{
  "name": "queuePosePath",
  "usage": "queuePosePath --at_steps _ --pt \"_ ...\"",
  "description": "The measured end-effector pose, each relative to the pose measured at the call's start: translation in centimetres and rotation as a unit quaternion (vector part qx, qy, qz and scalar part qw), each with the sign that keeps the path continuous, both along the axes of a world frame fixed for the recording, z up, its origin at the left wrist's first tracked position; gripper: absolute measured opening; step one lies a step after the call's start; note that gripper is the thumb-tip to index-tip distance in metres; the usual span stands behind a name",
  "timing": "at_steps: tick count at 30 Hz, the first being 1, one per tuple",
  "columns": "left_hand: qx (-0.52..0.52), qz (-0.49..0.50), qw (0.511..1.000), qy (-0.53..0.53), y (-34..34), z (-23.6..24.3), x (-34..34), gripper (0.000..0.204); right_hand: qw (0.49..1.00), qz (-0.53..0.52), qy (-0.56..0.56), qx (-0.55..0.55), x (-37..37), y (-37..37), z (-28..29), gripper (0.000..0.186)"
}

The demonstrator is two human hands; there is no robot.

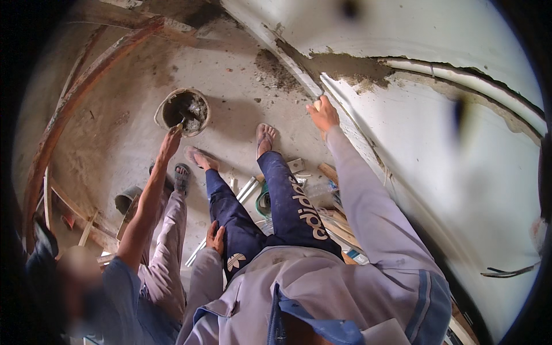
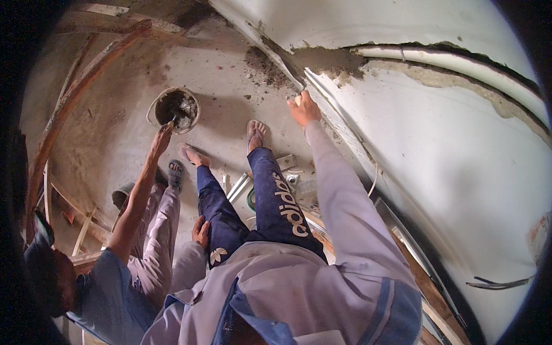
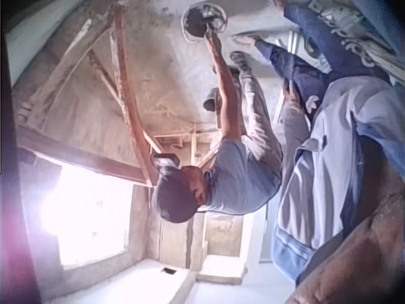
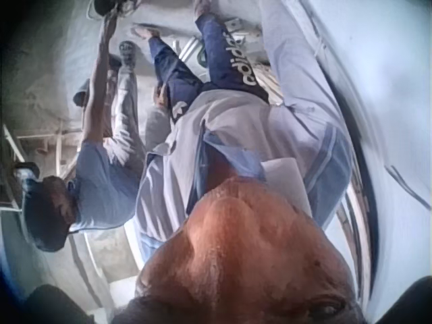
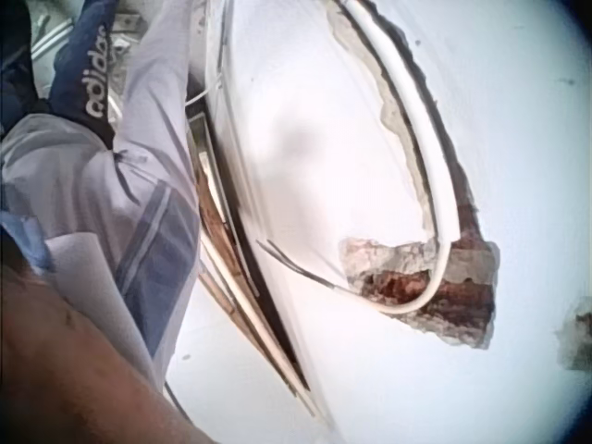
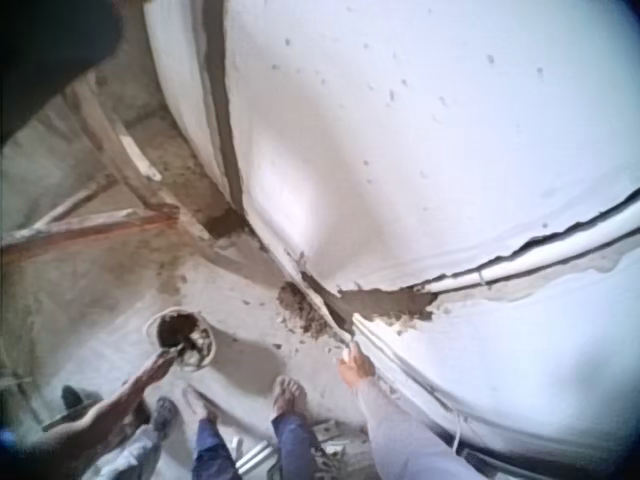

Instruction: The person applies plaster to a wall using a trowel, taking mortar from a bucket and smoothing it into a channel in the wall, then pours water from a bottle into the bucket.

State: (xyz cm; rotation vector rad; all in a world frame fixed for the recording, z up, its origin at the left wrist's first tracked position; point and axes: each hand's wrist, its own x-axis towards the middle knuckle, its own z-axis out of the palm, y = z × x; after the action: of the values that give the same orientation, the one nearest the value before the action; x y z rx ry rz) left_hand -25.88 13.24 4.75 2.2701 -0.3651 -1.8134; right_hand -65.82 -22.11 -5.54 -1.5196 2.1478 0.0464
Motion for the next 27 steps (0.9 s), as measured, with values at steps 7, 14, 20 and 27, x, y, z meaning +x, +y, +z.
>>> queuePosePath --at_steps 7,14,20,27 --pt "0.034 0.13 0.99 0.034 8.2 3.4 1.1 0.055 0.937 -0.256 -0.213 0.11 0.7 -3.9 4.8 0.053" --pt "0.022 0.12 0.992 0.044 6.8 3.0 3.2 0.057 0.911 -0.303 -0.272 0.064 0.6 -2.0 10.9 0.055" --pt "-0.047 0.096 0.99 0.094 4.7 3.7 1.7 0.045 0.898 -0.314 -0.309 0.022 -0.5 -0.6 16.3 0.05" --pt "-0.12 0.107 0.982 0.103 8.8 3.2 2.4 0.039 0.913 -0.232 -0.33 -0.065 1.0 2.7 29.6 0.04"
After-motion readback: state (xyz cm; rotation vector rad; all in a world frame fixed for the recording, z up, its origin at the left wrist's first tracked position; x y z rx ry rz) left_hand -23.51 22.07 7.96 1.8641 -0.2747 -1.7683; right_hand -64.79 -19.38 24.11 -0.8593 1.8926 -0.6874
